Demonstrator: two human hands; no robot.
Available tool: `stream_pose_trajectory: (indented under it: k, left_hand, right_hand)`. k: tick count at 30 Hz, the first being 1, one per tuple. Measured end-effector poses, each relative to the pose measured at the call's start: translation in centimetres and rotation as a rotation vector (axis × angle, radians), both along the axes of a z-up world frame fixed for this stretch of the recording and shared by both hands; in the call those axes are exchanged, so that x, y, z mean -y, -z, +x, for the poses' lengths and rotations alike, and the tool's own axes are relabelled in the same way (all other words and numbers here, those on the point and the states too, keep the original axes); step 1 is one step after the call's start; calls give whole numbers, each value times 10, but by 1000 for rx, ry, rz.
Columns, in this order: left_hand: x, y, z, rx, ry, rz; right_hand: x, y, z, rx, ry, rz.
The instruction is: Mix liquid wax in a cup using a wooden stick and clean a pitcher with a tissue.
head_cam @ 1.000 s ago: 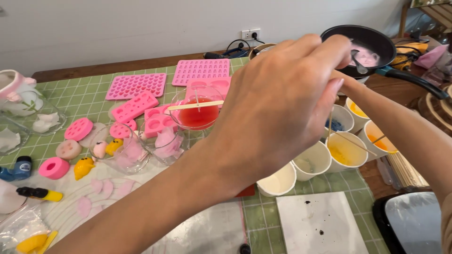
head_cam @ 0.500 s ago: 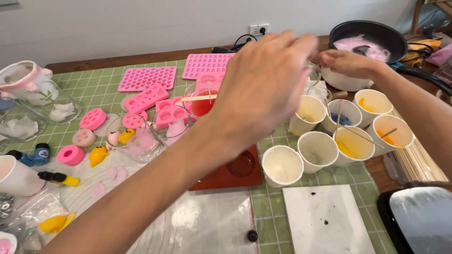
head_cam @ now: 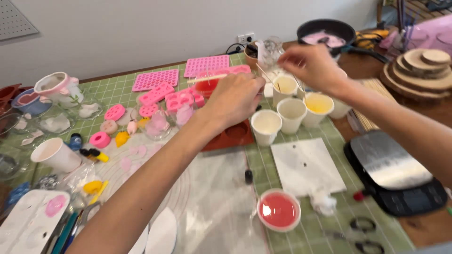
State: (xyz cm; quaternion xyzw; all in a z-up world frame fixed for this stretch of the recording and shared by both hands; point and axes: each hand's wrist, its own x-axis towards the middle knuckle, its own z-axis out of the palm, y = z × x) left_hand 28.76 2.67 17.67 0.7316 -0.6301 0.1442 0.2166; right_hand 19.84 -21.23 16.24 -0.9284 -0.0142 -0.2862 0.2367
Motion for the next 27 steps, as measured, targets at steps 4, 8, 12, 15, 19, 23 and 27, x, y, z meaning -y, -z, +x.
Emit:
stream_pose_trajectory:
  k: [4,8,12,15,19,23,27]
  left_hand:
    - [-51,7,-38,38,-52,181]
    - [-119,28,-75,-45,21,-83]
    - [-179,93,-116,-425,-87,-290]
    - [-196,154,-136,-755,-174,-365]
    - [-182,215,-172,-877,-274,-539]
    - [-171,247,-191,-876,-377,-611]
    - [-172,259,-194,-913,-424,-649]
  right_hand:
    - [-88,8,-101,-100,-45,-33]
    - [-150,44,-198,-18,17,71]
    - [-179,126,-261,137,213,326]
    - [-164,210,-266,156,336,256]
    - [-165,212,-268,97,427,79]
    - [-154,202,-259,73,468,-63]
    - [-97,229,-232,13,411,6]
